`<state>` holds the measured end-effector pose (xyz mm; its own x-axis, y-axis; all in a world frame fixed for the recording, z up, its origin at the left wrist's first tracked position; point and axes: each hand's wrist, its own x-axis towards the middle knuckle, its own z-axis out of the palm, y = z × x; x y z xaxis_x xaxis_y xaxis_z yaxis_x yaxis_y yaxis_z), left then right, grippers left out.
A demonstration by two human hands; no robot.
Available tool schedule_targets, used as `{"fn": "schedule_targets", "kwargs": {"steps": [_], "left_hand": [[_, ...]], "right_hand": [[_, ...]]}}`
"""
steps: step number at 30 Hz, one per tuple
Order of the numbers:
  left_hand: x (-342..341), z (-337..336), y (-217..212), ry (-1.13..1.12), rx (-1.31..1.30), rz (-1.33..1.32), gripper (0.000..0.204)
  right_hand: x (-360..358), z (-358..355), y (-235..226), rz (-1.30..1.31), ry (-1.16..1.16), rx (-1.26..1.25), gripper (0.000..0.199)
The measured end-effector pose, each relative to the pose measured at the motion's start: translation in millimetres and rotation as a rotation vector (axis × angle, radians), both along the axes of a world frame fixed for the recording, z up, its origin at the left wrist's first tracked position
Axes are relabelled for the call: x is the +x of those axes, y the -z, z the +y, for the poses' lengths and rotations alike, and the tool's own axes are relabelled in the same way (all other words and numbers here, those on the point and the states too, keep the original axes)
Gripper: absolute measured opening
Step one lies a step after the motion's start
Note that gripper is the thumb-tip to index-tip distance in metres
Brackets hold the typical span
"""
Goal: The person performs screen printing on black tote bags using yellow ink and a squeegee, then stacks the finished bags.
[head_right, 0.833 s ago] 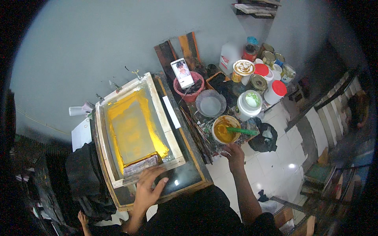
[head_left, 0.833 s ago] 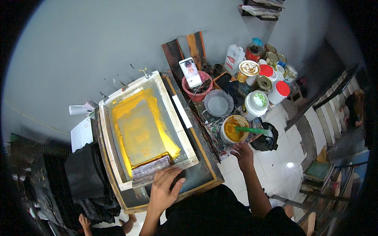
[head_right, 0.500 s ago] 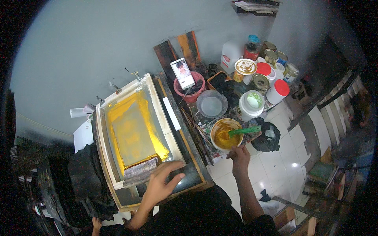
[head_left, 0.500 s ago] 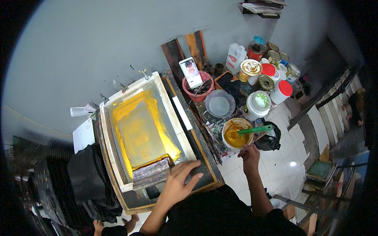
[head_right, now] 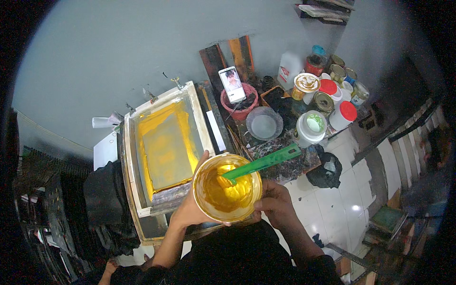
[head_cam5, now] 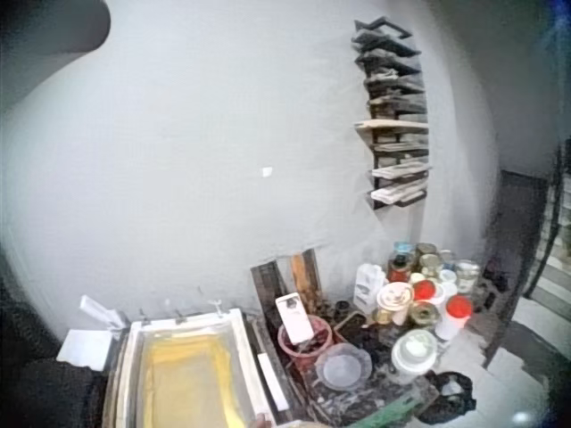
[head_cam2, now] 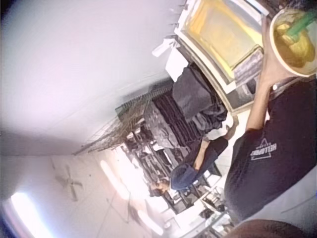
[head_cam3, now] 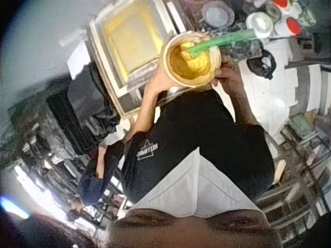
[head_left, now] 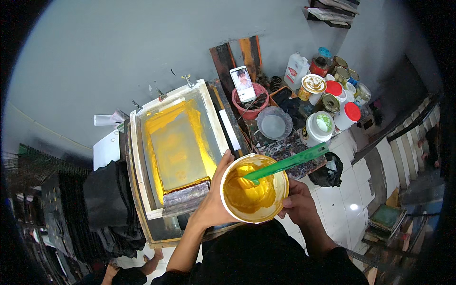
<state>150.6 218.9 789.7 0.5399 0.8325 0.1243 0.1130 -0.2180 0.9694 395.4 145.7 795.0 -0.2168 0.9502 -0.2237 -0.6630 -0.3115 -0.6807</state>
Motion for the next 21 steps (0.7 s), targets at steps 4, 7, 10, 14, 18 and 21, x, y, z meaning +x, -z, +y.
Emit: {"fn": "schedule_targets", "kwargs": {"steps": [4,7,10,14,18,21], "left_hand": [[-13.2,-5.9,-2.0,-0.070,0.117,0.053,0.118],[-27.2,-16.6,-6.5,-0.154,0.187,0.054,0.111],[-37.3,-22.2,-2.1,-0.169,0.356,0.101,0.114],[-50.7,-28.6,-8.5,-0.157,0.484,0.160,0.118],[-73.2,-24.5,-15.9,-0.143,0.479,0.142,0.113],[-83.3,-18.2,-49.7,-0.086,0.493,0.330,0.114]], "right_hand": [[-2.7,5.1,-17.6,-0.166,-0.089,0.020,0.032],[13.1,12.0,-31.5,-0.614,-0.074,0.192,0.052],[17.1,26.7,-50.5,-0.496,0.118,0.367,0.063],[-1.0,41.6,-75.8,-0.803,0.064,0.817,0.043],[-19.7,30.8,-118.4,-1.016,-0.044,1.204,0.024],[-29.5,26.0,-130.5,-1.041,-0.049,1.330,0.020]]}}
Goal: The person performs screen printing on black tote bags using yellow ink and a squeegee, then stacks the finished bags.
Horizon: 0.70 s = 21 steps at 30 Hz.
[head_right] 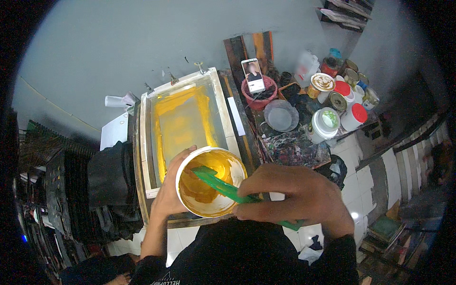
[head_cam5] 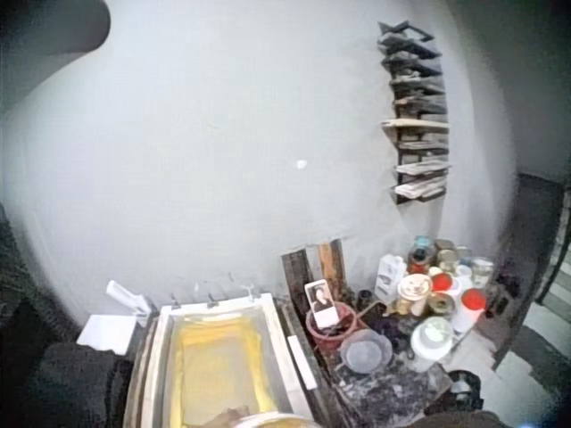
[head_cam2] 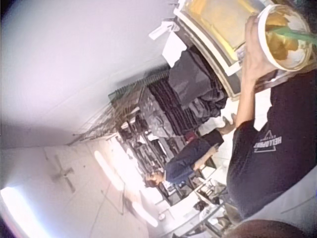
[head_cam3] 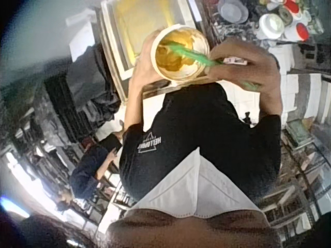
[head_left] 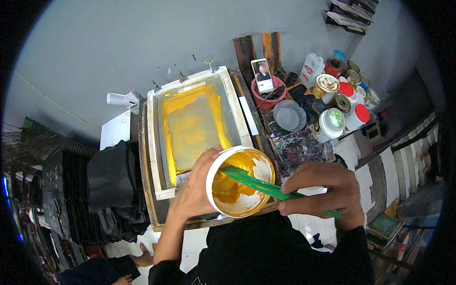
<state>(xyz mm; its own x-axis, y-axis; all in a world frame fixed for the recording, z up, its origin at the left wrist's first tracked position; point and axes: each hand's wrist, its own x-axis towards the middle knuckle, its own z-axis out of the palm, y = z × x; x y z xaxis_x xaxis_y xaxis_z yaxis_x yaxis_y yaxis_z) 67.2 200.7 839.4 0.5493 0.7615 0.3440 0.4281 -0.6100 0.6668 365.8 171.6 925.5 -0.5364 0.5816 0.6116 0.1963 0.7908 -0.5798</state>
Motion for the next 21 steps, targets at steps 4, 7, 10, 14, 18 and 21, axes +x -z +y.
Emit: {"fn": "schedule_targets", "kwargs": {"steps": [4,7,10,14,18,21], "left_hand": [[-28.4,6.6,-5.3,0.006,0.132,0.053,0.107],[-50.8,12.2,-4.3,-0.019,0.255,0.059,0.102],[-69.8,22.0,-0.7,-0.042,0.401,0.037,0.105],[-94.5,29.4,3.9,-0.111,0.447,0.077,0.105],[-122.0,44.6,24.1,-0.116,0.558,0.056,0.107],[-129.9,49.7,29.5,-0.164,0.575,0.073,0.103]], "right_hand": [[-18.6,18.3,-25.1,-0.401,-0.095,-0.131,0.020],[-30.2,34.1,-18.9,-0.311,-0.115,0.009,0.019],[-47.2,38.6,-1.3,-0.094,0.078,-0.106,0.020],[-78.3,41.2,44.8,0.229,0.164,-0.424,0.013],[-119.1,28.9,100.0,0.688,0.233,-0.988,0.018],[-153.1,21.6,126.1,0.852,0.368,-1.185,0.018]]}}
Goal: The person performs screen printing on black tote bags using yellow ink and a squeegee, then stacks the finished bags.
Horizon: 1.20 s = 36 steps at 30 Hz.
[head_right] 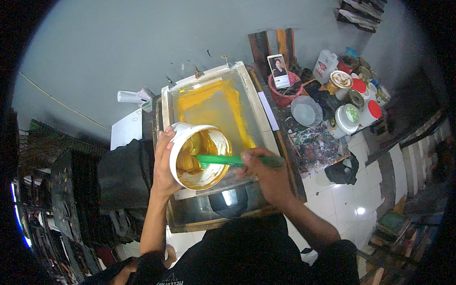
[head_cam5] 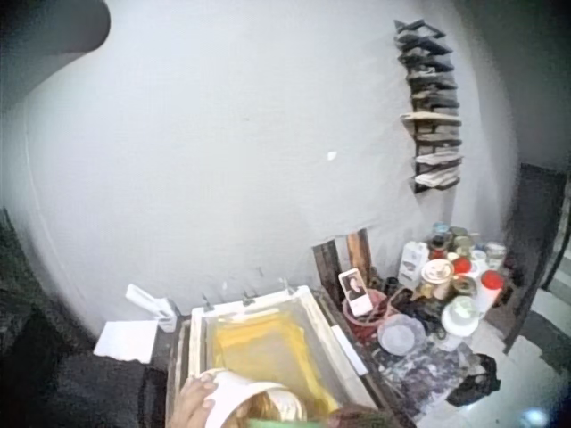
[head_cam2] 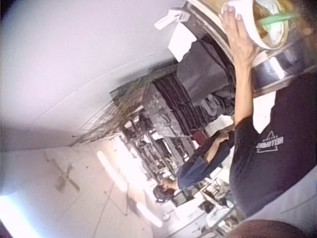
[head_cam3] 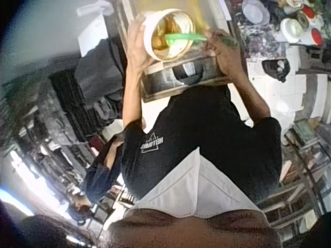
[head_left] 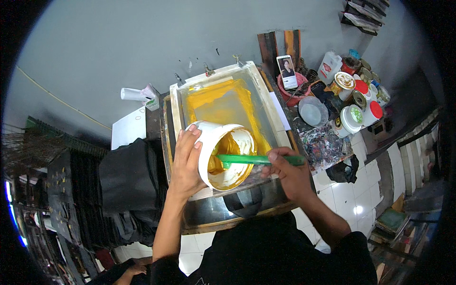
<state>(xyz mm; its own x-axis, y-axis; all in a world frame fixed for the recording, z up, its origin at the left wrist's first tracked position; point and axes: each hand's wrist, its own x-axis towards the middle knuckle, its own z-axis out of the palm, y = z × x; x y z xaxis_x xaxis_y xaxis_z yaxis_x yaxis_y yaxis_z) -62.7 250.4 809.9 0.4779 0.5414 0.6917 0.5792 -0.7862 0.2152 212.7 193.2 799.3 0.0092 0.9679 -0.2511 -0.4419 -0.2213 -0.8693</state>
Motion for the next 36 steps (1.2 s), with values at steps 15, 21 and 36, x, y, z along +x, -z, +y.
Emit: {"fn": "schedule_targets", "kwargs": {"steps": [15,21,36], "left_hand": [[9.1,49.8,17.6,-0.346,-0.364,-0.194,0.115],[2.0,68.2,7.6,-0.630,-0.137,0.108,0.107],[-38.1,32.7,-24.4,-0.791,-0.157,-0.085,0.116]], "right_hand": [[-13.5,56.5,-3.5,0.261,0.258,0.010,0.018],[-8.3,96.6,-9.5,0.334,0.267,0.071,0.020],[-64.6,159.7,80.3,-1.392,-0.382,1.141,0.027]]}}
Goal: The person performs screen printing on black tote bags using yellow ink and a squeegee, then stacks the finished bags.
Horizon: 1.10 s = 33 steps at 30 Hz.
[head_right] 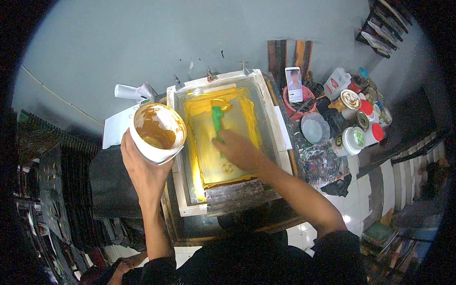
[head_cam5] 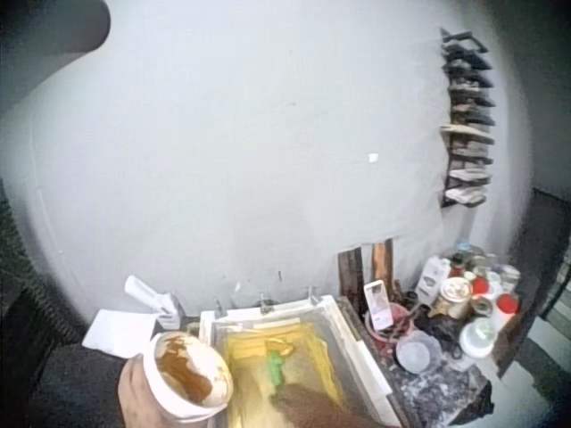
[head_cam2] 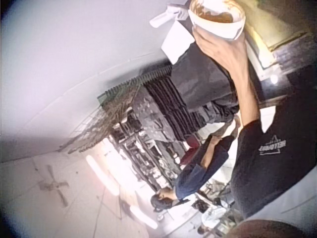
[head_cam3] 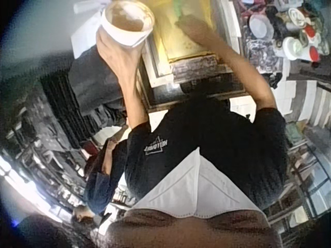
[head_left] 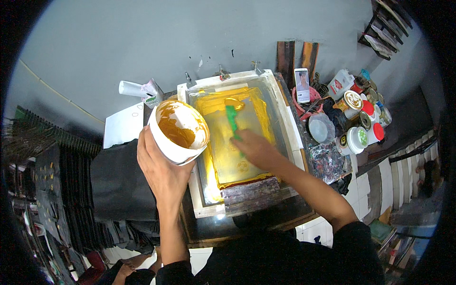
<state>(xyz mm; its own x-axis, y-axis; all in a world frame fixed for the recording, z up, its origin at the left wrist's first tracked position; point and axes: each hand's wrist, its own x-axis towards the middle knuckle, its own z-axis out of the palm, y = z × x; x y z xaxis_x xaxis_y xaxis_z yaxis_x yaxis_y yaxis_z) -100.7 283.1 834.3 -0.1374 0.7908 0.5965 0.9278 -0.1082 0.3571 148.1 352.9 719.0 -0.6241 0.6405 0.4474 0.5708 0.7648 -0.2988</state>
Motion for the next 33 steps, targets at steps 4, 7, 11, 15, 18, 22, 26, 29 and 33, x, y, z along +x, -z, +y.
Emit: {"fn": "schedule_targets", "kwargs": {"steps": [4,7,11,15,18,22,26,29,33], "left_hand": [[-4.6,-3.9,6.5,-0.006,-0.014,0.009,0.114],[-4.5,-6.3,11.2,0.014,-0.029,0.050,0.112],[-0.2,-12.2,14.1,0.049,-0.040,0.130,0.107],[18.2,-8.3,25.1,0.137,-0.077,0.230,0.107],[45.3,-10.5,19.2,0.275,-0.053,0.174,0.111],[96.5,-21.2,5.6,0.505,-0.064,-0.058,0.110],[143.7,-44.2,-7.4,0.516,-0.239,-0.400,0.107],[178.4,-60.2,-9.4,0.577,-0.306,-0.581,0.103],[245.2,-71.9,8.2,0.848,-0.483,-0.743,0.108]], "right_hand": [[-34.6,-19.2,-3.1,-0.166,-0.228,0.083,0.016],[-23.5,-33.6,-26.3,-0.137,-0.200,-0.067,0.019],[13.7,-59.2,-86.8,0.319,-0.093,-0.204,0.017],[58.3,-84.0,-144.9,0.557,0.104,-0.252,0.014],[74.4,-94.8,-167.0,0.742,0.151,-0.460,0.014],[84.4,-97.0,-165.7,0.955,0.173,-0.801,0.037],[136.8,-122.2,-152.2,1.104,0.268,-0.711,0.069],[179.8,-158.4,-111.1,1.027,0.379,-0.662,0.080],[189.5,-213.7,-64.3,0.791,0.512,-0.877,0.112]]}}
